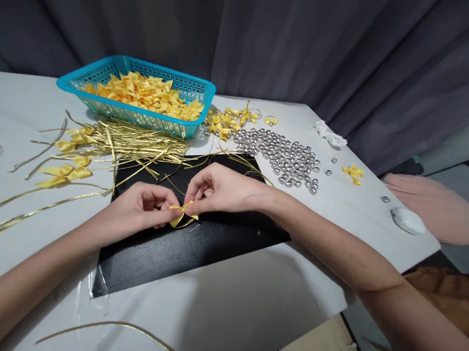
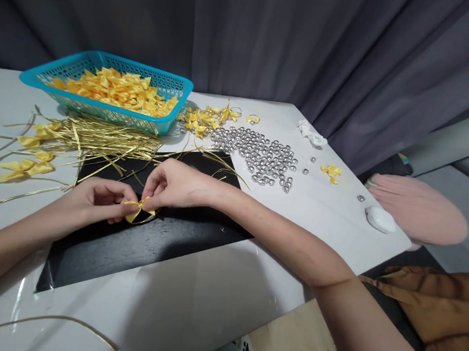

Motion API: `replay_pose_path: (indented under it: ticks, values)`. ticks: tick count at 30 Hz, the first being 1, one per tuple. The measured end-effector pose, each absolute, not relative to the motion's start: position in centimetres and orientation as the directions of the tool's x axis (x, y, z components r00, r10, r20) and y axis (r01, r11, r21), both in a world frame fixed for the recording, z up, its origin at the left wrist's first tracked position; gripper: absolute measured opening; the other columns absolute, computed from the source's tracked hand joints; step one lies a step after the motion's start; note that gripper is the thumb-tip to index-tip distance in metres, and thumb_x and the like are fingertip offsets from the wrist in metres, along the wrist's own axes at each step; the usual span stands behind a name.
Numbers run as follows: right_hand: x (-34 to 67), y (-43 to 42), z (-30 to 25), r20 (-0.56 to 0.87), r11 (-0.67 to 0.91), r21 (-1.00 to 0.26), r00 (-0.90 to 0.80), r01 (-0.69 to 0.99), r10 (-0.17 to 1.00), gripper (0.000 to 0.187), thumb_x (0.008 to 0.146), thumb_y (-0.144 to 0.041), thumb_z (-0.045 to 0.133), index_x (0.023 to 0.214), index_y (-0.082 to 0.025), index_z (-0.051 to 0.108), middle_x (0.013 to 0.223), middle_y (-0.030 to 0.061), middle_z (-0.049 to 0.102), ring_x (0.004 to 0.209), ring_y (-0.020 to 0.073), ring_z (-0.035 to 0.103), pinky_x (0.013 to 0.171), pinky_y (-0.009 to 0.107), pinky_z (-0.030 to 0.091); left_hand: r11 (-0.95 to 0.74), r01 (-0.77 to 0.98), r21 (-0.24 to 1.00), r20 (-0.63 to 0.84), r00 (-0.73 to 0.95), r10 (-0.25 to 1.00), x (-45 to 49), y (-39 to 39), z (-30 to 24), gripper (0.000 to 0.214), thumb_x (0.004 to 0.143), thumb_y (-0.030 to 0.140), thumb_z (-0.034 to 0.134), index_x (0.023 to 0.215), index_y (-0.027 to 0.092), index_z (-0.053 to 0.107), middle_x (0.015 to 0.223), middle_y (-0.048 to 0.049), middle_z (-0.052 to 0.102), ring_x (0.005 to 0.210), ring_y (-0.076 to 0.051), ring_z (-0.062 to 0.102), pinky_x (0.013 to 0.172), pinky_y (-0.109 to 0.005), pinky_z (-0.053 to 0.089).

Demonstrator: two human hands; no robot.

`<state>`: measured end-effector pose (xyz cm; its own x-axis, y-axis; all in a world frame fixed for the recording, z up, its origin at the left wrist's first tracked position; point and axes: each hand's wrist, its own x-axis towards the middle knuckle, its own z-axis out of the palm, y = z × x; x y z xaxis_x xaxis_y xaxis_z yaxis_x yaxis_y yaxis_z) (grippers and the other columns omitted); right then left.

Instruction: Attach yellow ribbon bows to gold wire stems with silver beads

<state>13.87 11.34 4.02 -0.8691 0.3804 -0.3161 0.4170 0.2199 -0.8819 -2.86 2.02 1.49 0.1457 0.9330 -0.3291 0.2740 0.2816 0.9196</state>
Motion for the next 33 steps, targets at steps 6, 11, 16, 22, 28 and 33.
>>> replay_pose_path:
  ticks: [6,11,16,22,28,33]
  values:
    - [13.8,11.7,4.1,-0.228,0.242,-0.902,-0.871,0.357,0.435,0.022,0.087,-0.023,0.052,0.104,-0.012,0.059,0.093,0.0015,0.061,0.05,0.0014,0.043,0.04,0.014,0.036,0.263,0.215,0.941,-0.296,0.141,0.945,-3.3,2.1,1.1,0.011,0.063,0.023,0.073,0.057,0.019,0.064,0.05,0.0044,0.054,0.046,-0.007,0.046,0.045,-0.014,0.038]
    - [13.6,11.6,3.9,-0.291,0.199,-0.91,-0.901,0.364,0.321,0.026,0.092,-0.026,0.044,0.111,-0.011,0.055,0.069,-0.0043,0.049,0.043,0.0028,0.039,0.036,0.015,0.035,0.267,0.201,0.942,-0.302,0.167,0.939,-3.5,2.2,0.9,0.012,0.064,0.026,0.073,0.058,0.019,0.065,0.05,0.0046,0.054,0.045,-0.006,0.046,0.043,-0.013,0.037]
    - [13.7,12.0,3.8,-0.342,0.224,-0.885,-0.896,0.409,0.284,0.025,0.09,-0.028,0.046,0.087,-0.009,0.062,0.063,-0.0042,0.047,0.043,0.0022,0.036,0.037,0.014,0.031,0.272,0.226,0.935,-0.317,0.189,0.929,-3.6,2.2,0.9,0.013,0.064,0.028,0.073,0.058,0.019,0.065,0.049,0.0043,0.054,0.045,-0.006,0.046,0.043,-0.013,0.036]
    - [14.2,12.5,4.3,-0.326,0.342,-0.853,-0.913,0.395,0.244,0.025,0.088,-0.03,0.05,0.081,-0.01,0.066,0.054,-0.0064,0.039,0.044,0.0025,0.03,0.039,0.016,0.025,0.248,0.266,0.932,-0.307,0.21,0.928,-3.7,2.1,1.0,0.016,0.066,0.031,0.071,0.058,0.019,0.065,0.048,0.0033,0.055,0.045,-0.007,0.046,0.042,-0.013,0.034]
    - [14.7,13.0,5.2,-0.13,0.586,-0.75,-0.937,0.306,0.323,0.011,0.08,-0.015,0.057,0.071,-0.012,0.062,0.074,0.0008,0.058,0.067,0.008,0.051,0.064,0.021,0.041,0.261,0.284,0.922,-0.319,0.179,0.931,-3.5,2.3,1.1,0.014,0.061,0.028,0.07,0.055,0.018,0.064,0.047,0.0025,0.055,0.044,-0.008,0.046,0.042,-0.015,0.036]
    - [14.2,12.4,4.8,0.159,0.755,-0.618,-0.905,0.22,0.394,0.012,0.083,-0.013,0.054,0.072,-0.012,0.058,0.082,0.0036,0.06,0.083,0.0122,0.052,0.082,0.027,0.039,0.26,0.296,0.919,-0.32,0.175,0.931,-3.3,2.4,1.2,0.014,0.061,0.027,0.069,0.053,0.017,0.063,0.045,0.003,0.053,0.043,-0.007,0.044,0.041,-0.015,0.034]
